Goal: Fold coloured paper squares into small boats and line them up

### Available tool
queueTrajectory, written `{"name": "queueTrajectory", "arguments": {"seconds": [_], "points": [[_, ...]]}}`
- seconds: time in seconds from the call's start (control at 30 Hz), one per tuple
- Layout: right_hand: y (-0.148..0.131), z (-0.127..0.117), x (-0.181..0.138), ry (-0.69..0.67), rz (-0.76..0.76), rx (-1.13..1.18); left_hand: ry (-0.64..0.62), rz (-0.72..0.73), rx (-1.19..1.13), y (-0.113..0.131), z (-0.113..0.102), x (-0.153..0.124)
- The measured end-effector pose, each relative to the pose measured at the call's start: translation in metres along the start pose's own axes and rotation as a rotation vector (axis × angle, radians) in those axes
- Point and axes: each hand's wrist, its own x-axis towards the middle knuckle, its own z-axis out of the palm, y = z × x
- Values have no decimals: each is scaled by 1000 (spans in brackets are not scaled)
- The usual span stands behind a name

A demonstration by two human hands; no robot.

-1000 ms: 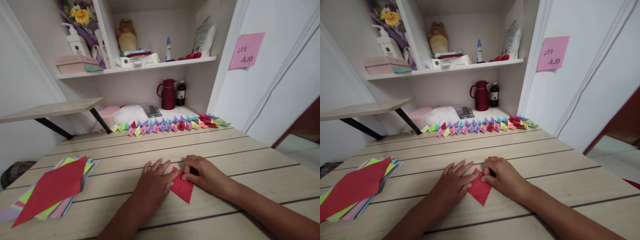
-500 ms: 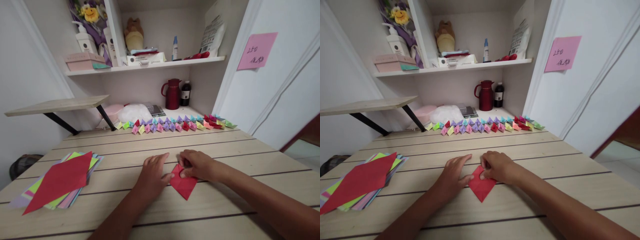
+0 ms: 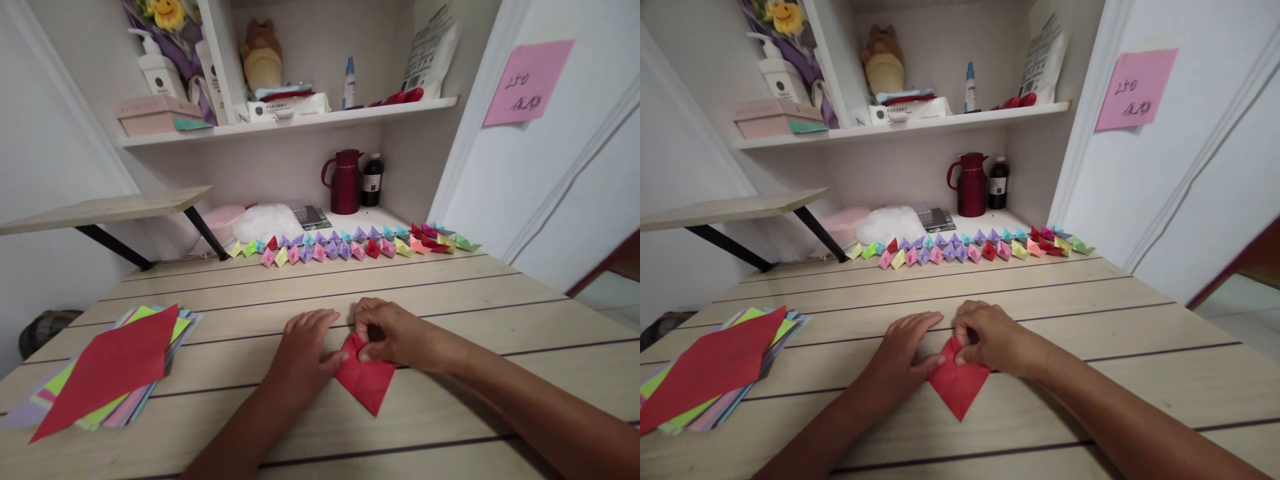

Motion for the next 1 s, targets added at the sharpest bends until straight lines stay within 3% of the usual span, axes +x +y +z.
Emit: {"name": "queueTrajectory", "arguments": {"seconds": [0.3, 0.47, 0.63, 0.77, 1.0], "points": [[-9, -2, -1, 66, 130, -156, 21, 6, -35, 3, 0, 0], [-13, 2, -1, -14, 60, -25, 13, 10, -12, 3, 0, 0], [-14, 2, -4, 8, -8, 19, 15, 21, -16, 2, 1, -2], [-16, -1, -7, -55, 29, 80, 19, 28, -38, 1, 0, -2], [-24, 4, -5, -32, -12, 298, 29, -20, -271, 8, -3, 2]]}}
